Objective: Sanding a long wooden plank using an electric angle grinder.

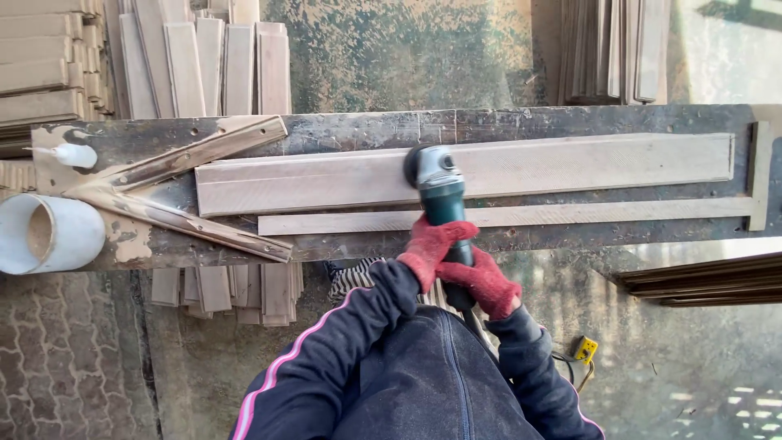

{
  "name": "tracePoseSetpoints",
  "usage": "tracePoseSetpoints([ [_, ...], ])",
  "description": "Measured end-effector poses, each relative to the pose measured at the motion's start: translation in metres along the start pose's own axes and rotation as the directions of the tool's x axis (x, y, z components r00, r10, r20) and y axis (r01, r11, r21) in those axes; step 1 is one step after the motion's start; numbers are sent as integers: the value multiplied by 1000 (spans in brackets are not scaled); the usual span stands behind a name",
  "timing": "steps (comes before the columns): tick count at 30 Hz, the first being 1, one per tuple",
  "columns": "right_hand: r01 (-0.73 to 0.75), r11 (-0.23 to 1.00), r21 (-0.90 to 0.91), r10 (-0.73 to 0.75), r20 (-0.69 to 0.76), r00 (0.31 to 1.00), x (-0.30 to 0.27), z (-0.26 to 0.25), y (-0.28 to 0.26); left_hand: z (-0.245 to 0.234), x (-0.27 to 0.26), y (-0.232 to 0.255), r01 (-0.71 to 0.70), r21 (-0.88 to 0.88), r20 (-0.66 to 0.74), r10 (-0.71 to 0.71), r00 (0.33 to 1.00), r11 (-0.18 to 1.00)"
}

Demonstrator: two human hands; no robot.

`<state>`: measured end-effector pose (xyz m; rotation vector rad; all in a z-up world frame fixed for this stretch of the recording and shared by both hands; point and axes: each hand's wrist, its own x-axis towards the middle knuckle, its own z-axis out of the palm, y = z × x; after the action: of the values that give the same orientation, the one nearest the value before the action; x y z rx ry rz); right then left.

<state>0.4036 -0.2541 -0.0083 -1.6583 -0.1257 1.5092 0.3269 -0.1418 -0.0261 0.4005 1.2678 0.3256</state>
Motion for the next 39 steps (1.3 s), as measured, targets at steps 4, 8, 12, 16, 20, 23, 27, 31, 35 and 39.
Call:
tracePoseSetpoints([
  [4, 0, 990, -138, 9, 65, 998, -10, 21, -31, -24, 2, 0, 13, 4, -99, -13, 995, 1000],
  [8, -48, 977, -209, 60, 52, 997, -14, 4, -32, 4, -21, 18, 19, 3, -103, -19, 994, 1000],
  [12, -71, 987, -146, 65, -41, 997, -10, -18, -21, 35, -17, 13, -26, 113, -28, 29, 999, 993],
  [16, -20, 999, -44, 18, -41, 999, -12, -35, -17, 52, 2, 2, -32, -92, 44, 36, 998, 995],
  [20, 54, 997, 60, -51, -38, 998, -22, -10, -45, 48, 7, 2, -38, -83, 66, 43, 997, 996],
  [23, 72, 992, 101, -75, 21, 997, -17, -3, -41, 39, -2, 11, -49, -61, 13, 50, 999, 997],
  [27, 64, 997, 36, -66, 46, 997, -13, -2, -42, 27, -1, 12, 23, -72, -25, -25, 999, 997],
  [31, 25, 999, 23, -24, -69, 997, -23, -23, -51, 64, 12, -10, 0, -119, 52, 7, 999, 993],
  [35, 76, 982, 172, -47, -165, 985, -33, -44, -60, 101, 23, -26, -4, -12, 148, 6, 989, 1000],
  [39, 85, 968, 237, -49, -154, 987, -23, -64, -42, 107, 20, -24, 18, 72, 200, -32, 979, 997],
])
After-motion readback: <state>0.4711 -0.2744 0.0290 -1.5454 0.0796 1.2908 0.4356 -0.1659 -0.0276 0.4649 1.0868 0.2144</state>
